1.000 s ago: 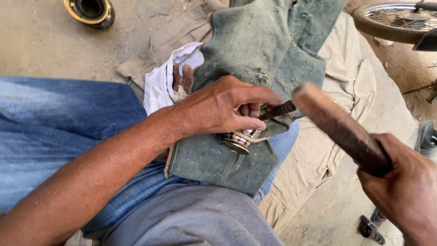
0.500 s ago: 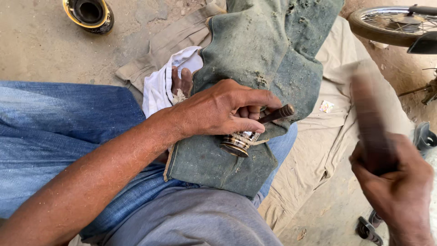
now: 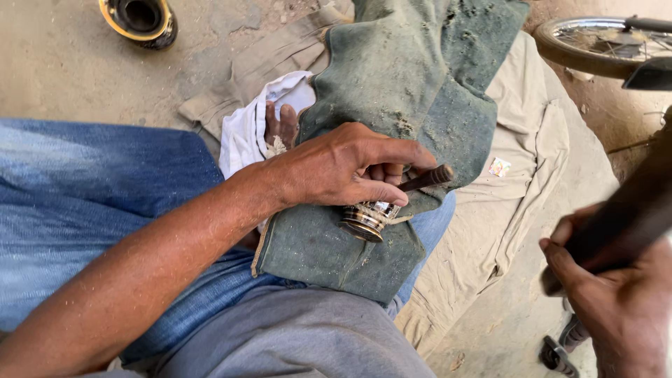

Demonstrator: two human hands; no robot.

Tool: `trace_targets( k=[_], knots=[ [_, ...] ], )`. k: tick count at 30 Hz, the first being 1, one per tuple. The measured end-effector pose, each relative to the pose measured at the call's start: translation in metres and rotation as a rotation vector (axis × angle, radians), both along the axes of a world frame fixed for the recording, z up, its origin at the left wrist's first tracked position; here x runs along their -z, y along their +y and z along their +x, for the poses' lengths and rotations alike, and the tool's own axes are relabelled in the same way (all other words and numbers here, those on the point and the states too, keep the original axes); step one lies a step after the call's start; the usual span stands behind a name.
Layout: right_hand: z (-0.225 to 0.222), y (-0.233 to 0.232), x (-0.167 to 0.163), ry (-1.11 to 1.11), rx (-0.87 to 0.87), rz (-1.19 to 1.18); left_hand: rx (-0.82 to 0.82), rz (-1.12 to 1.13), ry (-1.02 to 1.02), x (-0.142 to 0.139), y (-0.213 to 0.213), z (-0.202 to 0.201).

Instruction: The person sits cross-legged and repeatedly strikes a small ornate metal cup with a wooden mallet while holding a chisel against it. The cup is secured on the lap with a cloth and rope. The person occasionally repositions the chisel and adjusts the cup's orientation.

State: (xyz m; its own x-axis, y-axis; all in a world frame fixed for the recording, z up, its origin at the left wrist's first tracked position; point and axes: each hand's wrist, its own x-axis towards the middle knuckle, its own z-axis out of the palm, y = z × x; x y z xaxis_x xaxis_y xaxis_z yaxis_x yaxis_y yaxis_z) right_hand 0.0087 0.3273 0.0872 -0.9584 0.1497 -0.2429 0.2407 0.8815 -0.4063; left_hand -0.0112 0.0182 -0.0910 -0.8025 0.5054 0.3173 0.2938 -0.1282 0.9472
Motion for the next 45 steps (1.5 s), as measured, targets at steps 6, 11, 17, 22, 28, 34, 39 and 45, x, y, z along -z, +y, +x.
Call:
trace_targets(
  k=[6, 11, 17, 22, 28, 34, 39, 45],
  knots=[
    [0.0, -0.012, -0.007, 0.076, -0.341, 0.277, 0.02, 0.04, 0.011, 0.001, -0.001, -0.001],
    [0.005, -0.005, -0.004, 0.06, -0.286, 0.208, 0.031, 0.032, 0.01, 0.002, -0.002, -0.001],
    [0.006, 0.013, -0.001, 0.085, -0.299, 0.328, 0.036, 0.039, 0.007, 0.004, 0.001, -0.002],
    [0.009, 0.006, 0.001, 0.104, -0.329, 0.37, 0.025, 0.07, 0.024, 0.006, 0.0, -0.001],
    [0.008, -0.006, -0.005, 0.075, -0.002, -0.107, -0.01, 0.018, -0.036, 0.004, -0.001, 0.001],
    [0.001, 0.005, 0.004, 0.1, -0.287, 0.256, 0.008, -0.043, -0.063, -0.004, -0.001, -0.002],
    [0.012, 0.008, 0.009, 0.174, -0.283, 0.086, -0.048, 0.005, 0.046, -0.009, -0.004, 0.006],
    [0.017, 0.002, 0.011, 0.207, -0.082, -0.203, -0.015, -0.05, 0.095, -0.011, -0.002, 0.004]
  ],
)
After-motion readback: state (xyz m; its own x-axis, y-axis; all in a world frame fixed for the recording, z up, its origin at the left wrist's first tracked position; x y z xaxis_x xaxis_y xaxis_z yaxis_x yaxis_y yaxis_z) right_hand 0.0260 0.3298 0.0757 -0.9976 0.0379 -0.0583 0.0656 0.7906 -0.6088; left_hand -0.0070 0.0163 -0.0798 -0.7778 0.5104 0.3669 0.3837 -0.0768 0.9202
